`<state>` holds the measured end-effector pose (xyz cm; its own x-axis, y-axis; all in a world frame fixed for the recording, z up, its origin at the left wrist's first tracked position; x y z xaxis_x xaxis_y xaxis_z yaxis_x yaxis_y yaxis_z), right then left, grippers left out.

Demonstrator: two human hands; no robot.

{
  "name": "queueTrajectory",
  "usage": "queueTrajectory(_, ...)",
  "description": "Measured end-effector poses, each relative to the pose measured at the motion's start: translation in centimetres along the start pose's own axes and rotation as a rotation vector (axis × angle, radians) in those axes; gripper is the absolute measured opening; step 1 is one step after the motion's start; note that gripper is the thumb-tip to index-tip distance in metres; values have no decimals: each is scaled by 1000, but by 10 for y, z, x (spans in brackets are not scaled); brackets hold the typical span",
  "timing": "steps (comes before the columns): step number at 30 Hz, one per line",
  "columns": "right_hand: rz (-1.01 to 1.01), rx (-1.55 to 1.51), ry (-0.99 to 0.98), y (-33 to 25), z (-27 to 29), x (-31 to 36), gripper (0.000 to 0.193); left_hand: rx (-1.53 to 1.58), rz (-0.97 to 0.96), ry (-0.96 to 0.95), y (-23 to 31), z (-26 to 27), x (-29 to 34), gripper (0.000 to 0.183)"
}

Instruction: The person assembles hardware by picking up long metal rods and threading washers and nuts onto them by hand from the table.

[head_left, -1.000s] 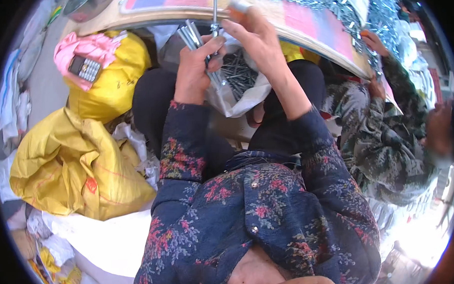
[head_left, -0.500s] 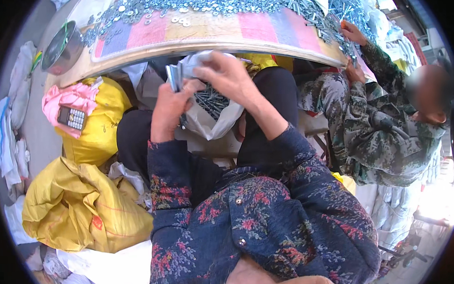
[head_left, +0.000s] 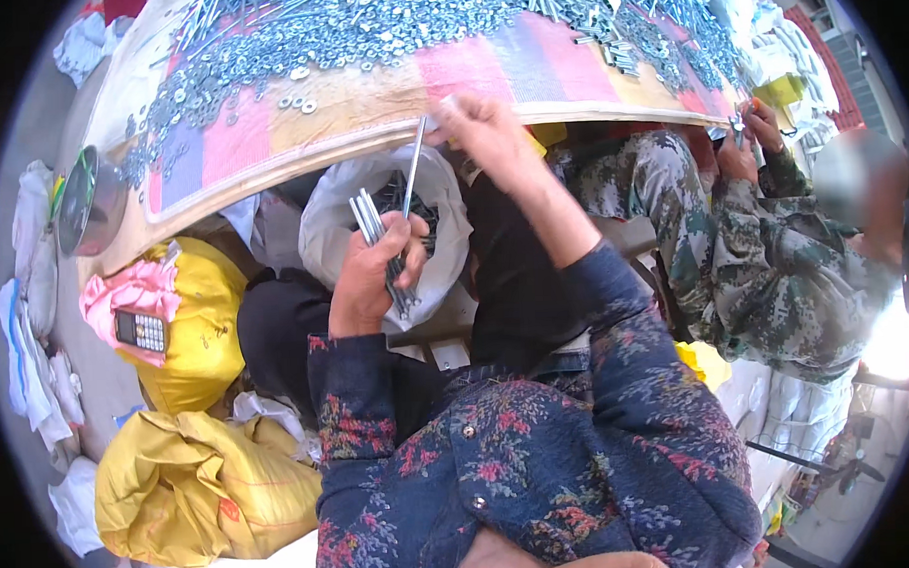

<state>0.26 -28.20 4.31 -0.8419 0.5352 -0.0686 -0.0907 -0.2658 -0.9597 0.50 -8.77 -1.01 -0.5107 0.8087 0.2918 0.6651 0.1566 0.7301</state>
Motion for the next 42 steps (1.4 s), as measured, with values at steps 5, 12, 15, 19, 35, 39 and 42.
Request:
queueTrajectory(5,19,914,637,55,172,-89,46,-72,81,117,0,8,-5,25)
queueTrajectory(12,-128,1222,527,100,204,-152,37,-145,56,125,-4,8,-15,28)
queueTrajectory(15,-123,1149,546,103,207,-150,36,-196,27,119,-2,10,-18,28)
queueTrajectory(19,92,239,388,71,137,-107,29,-375,30,192,6,11,-14,26)
queueTrajectory(35,-29,59,-326,3,-38,-37,23,-238,-1,173,10,38,9,26)
queueTrajectory(39,105,294,-681,-16,-83,-27,24,-155,-61,263,23,45,15,20)
queueTrajectory(42,-184,-297,-492,-6,-93,-30,21,-63,-210,416,34,49,13,17)
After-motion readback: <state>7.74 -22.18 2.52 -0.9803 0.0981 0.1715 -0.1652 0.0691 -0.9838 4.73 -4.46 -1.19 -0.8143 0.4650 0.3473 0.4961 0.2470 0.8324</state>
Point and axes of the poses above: each hand's wrist, its own x-axis away from the middle knuckle, its own z-axis out of the back of the hand, y = z × x, the point moved 6 cm from there along -x, towards the middle knuckle, and after that the axes turned 4 degrees about y, right-handed, at the moved point
